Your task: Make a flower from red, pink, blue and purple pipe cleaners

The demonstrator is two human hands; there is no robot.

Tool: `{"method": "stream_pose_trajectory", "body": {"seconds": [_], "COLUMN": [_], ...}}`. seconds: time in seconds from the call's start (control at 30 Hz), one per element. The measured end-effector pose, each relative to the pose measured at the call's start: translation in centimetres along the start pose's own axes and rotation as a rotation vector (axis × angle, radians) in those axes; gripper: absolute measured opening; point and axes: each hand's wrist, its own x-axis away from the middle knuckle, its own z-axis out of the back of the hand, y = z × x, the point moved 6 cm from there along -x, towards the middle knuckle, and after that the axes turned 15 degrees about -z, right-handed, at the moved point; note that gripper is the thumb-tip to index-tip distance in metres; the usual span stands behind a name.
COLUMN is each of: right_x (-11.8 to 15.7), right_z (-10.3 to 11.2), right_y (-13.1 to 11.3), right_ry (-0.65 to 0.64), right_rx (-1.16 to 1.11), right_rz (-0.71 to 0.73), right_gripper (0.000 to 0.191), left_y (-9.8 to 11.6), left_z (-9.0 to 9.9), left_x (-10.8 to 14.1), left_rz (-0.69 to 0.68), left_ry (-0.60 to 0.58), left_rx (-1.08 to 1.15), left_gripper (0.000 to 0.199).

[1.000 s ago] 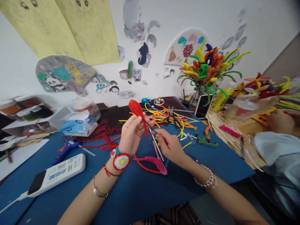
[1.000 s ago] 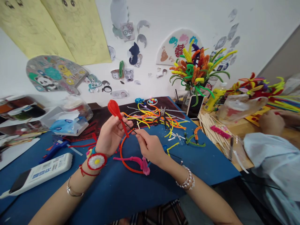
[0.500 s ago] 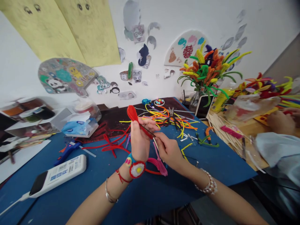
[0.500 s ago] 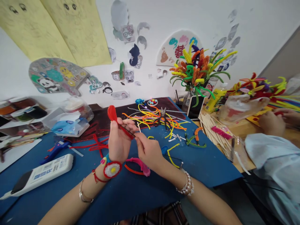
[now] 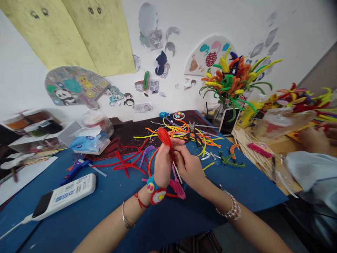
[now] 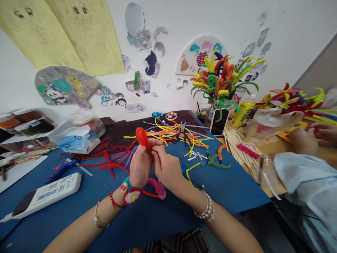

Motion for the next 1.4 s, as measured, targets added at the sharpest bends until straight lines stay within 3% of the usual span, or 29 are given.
{"method": "stream_pose_trajectory", "body": {"seconds": [0.3, 0.5, 0.67, 0.8, 0.9, 1.03, 1.17, 1.3, 1.33, 1.4], "right_x": [-0.1, -0.1, 0.1, -0.2, -0.5, -0.7, -1.5, -3.4, -3.6, -3.6], "right_z": [0.3, 0.1, -0.2, -0.5, -1.1, -2.2, -1.8, 2.4, 4.1, 5.9], "right_y": [0.3, 0.3, 0.5, 1.2, 1.8, 2.1, 1.7, 0.1, -0.8, -3.0], "right_ry": [0.029, 0.019, -0.032, -0.094, -0.147, -0.227, -0.272, -0.086, 0.021, 0.049], "right_rx": [-0.003, 0.036, 0.093, 0.180, 0.256, 0.298, 0.238, 0.109, 0.037, 0.013], "right_rz": [-0.001, -0.021, -0.031, -0.038, -0.036, 0.018, 0.132, 0.197, 0.268, 0.497], "right_gripper": [0.022, 0.025, 0.027, 0.026, 0.023, 0.019, 0.018, 0.035, 0.039, 0.042], "left_y": [0.3, 0.8, 2.5, 4.7, 6.0, 5.3, 4.6, 4.9, 5.1, 5.6], "left_z": [-0.1, 0.1, 1.1, 3.0, 4.0, 3.3, 1.8, 1.0, 0.9, 0.7], "left_x": [-0.2, -0.8, -2.7, -4.6, -5.5, -5.6, -4.6, -3.6, -3.5, -3.4], "left_rz": [0.027, -0.012, -0.125, -0.240, -0.274, -0.007, 0.230, 0.371, 0.397, 0.431], "left_ry": [-0.045, 0.017, 0.091, 0.166, 0.163, -0.022, -0.377, -0.638, -0.658, -0.657], "left_rx": [0.014, 0.054, 0.074, 0.018, -0.063, -0.156, -0.337, -0.421, -0.405, -0.344], "left_gripper": [0.019, 0.016, 0.013, 0.012, 0.013, 0.018, 0.022, 0.019, 0.015, 0.012]}}
